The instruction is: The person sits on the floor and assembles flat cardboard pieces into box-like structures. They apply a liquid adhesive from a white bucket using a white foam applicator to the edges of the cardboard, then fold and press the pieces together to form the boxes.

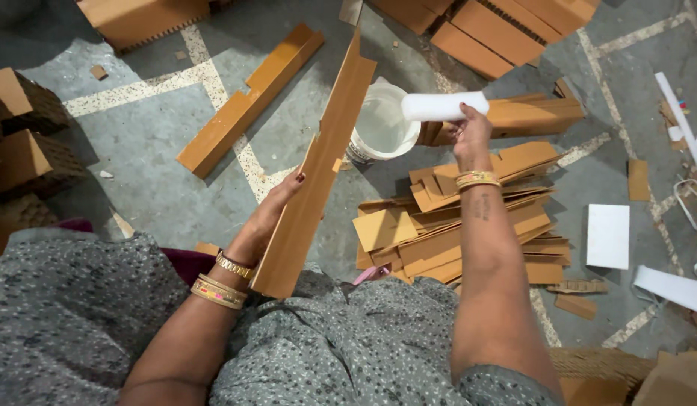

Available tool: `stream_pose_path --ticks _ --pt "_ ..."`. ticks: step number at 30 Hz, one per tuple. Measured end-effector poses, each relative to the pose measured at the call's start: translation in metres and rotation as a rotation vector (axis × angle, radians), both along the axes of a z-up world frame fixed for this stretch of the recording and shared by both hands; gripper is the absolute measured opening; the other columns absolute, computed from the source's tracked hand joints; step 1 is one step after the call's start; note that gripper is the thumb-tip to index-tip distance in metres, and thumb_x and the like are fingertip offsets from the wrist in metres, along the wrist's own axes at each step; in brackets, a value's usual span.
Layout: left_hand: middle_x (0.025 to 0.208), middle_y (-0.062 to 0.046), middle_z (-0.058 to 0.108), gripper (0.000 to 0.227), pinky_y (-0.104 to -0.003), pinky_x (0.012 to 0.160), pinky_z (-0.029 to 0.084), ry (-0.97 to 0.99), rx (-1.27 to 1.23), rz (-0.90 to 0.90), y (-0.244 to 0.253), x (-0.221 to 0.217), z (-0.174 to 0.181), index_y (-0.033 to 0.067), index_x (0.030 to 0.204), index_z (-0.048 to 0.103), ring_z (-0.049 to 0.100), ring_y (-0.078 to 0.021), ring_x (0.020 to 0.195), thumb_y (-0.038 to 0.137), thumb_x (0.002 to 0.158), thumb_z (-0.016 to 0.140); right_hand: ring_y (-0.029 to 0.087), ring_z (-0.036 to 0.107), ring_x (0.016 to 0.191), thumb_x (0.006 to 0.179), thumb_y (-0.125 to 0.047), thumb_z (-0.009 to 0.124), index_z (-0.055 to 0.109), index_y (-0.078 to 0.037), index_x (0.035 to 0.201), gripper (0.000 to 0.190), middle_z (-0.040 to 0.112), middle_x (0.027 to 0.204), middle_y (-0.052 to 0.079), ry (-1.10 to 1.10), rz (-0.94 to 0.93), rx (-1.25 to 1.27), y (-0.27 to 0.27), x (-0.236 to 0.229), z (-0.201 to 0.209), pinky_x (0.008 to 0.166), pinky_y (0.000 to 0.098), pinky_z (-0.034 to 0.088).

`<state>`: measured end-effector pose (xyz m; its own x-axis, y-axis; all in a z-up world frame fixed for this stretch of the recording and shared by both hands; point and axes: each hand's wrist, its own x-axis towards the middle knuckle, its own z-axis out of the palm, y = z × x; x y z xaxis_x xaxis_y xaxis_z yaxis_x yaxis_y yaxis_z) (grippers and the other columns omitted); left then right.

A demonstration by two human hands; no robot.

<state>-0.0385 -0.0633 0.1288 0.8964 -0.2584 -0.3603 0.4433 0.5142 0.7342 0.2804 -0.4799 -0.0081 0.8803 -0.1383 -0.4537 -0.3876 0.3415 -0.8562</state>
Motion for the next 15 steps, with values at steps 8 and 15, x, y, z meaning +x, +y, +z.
stream_pose_path --ticks 8,15 --pt "0.104 -0.006 0.065 0.059 -0.032 0.072 0.055 -0.066 -0.032 -0.036 0.008 -0.022 0.001 0.0107 0.15 0.052 0.065 -0.0152 0.085 0.048 0.104 0.048 0.02 0.058 0.053 0.093 -0.021 0.073 0.065 -0.005 0.097 0.018 0.063 0.072 0.008 -0.255 0.024 -0.012 0.026 -0.023 0.126 0.047 0.0309 0.042" --pt "0.117 -0.009 0.07 0.058 -0.039 0.085 0.061 0.057 -0.225 -0.061 0.01 -0.022 -0.042 0.0084 0.145 0.053 0.07 -0.0196 0.094 0.049 0.103 0.045 0.016 0.06 0.053 0.092 -0.012 0.07 0.063 -0.003 0.106 0.018 0.067 0.077 0.008 -0.324 0.137 0.01 0.109 -0.06 0.165 0.046 0.0269 0.047"
